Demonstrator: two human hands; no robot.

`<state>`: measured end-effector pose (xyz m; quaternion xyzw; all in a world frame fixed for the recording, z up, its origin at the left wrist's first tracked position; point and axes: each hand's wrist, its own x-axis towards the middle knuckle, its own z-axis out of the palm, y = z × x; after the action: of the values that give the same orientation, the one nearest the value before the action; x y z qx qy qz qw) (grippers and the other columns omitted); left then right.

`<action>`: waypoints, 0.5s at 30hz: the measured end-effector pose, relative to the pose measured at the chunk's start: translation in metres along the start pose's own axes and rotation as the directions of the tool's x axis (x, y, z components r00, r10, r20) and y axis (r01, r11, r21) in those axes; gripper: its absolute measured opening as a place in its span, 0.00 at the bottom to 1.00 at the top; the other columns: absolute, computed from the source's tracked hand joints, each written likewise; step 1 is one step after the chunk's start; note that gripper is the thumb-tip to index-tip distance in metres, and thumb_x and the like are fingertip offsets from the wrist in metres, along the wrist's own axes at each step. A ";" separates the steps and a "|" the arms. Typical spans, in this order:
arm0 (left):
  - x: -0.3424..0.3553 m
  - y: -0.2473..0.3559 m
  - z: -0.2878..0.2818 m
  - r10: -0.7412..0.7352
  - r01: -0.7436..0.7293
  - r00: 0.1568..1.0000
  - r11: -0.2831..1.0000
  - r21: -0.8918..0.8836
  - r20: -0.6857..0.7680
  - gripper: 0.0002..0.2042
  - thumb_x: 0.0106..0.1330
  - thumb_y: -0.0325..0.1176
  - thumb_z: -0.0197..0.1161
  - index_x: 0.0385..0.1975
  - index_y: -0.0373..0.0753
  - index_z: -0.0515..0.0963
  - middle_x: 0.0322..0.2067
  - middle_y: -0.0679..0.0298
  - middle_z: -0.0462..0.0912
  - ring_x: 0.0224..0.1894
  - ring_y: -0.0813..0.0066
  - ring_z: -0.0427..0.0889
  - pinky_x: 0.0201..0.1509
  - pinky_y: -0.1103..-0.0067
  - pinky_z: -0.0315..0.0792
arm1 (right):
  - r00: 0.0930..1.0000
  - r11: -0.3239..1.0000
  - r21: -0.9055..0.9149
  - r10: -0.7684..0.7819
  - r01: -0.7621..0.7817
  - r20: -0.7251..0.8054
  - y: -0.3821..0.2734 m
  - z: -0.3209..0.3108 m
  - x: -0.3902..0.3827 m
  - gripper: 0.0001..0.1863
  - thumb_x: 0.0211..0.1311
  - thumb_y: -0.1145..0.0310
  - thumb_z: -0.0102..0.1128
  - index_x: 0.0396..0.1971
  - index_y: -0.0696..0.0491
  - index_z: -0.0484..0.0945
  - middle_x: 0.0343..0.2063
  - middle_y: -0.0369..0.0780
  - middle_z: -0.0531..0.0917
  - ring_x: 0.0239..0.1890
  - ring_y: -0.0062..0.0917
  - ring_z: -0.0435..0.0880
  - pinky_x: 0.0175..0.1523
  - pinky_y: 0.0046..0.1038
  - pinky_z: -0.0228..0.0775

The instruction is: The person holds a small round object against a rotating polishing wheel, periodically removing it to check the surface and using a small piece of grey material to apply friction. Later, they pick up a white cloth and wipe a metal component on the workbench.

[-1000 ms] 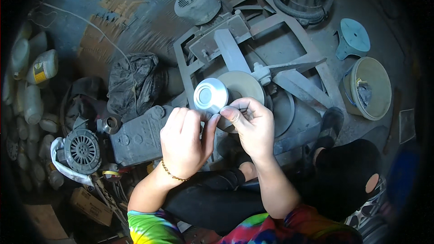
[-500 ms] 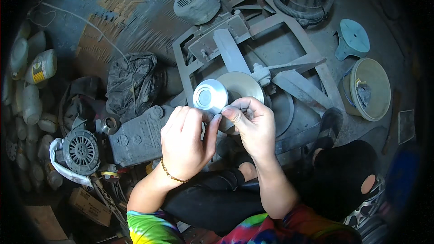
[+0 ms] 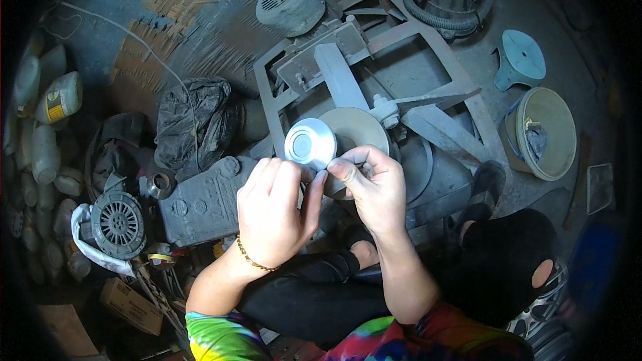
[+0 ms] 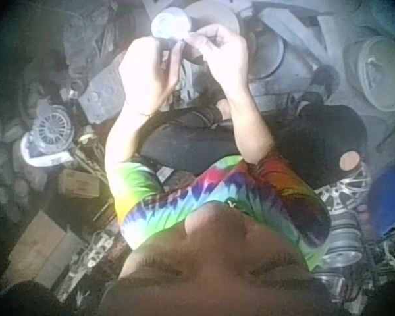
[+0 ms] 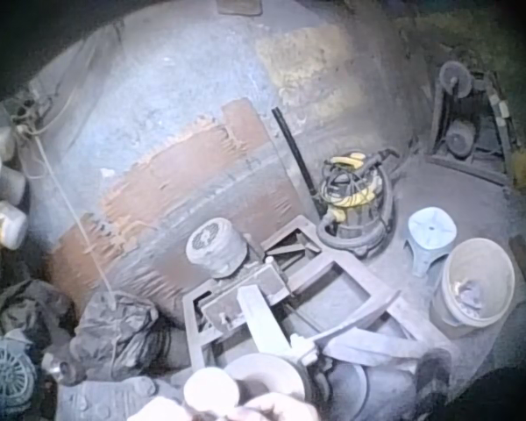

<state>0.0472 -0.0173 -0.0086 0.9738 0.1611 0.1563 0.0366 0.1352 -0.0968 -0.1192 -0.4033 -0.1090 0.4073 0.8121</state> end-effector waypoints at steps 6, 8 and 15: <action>0.000 -0.001 0.001 0.019 -0.019 1.000 1.000 0.001 -0.008 0.11 0.54 0.24 0.71 0.26 0.37 0.71 0.23 0.58 0.73 0.25 0.58 0.73 0.28 0.69 0.69 | 0.999 0.999 -0.002 0.034 -0.034 0.010 0.003 -0.003 0.001 0.09 0.61 0.71 0.72 0.32 0.60 0.82 0.26 0.31 0.82 0.28 0.08 0.73 0.34 0.15 0.65; 0.000 -0.002 0.001 0.021 -0.021 1.000 1.000 0.009 -0.001 0.11 0.54 0.25 0.71 0.26 0.37 0.71 0.23 0.58 0.73 0.25 0.58 0.73 0.28 0.69 0.69 | 0.999 0.999 -0.010 0.044 -0.044 0.012 0.003 -0.003 0.001 0.09 0.61 0.70 0.72 0.32 0.60 0.82 0.25 0.30 0.82 0.28 0.08 0.73 0.33 0.15 0.65; 0.001 -0.001 0.001 0.028 -0.028 1.000 0.999 0.016 0.008 0.11 0.54 0.24 0.71 0.26 0.37 0.71 0.23 0.58 0.72 0.25 0.58 0.73 0.28 0.69 0.69 | 0.999 0.999 -0.020 0.035 -0.035 0.008 0.003 -0.003 0.001 0.09 0.61 0.70 0.72 0.32 0.60 0.83 0.25 0.31 0.83 0.29 0.09 0.74 0.35 0.16 0.67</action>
<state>0.0479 -0.0159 -0.0092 0.9768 0.1487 0.1515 0.0274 0.1362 -0.0969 -0.1235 -0.4115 -0.1094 0.4221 0.8003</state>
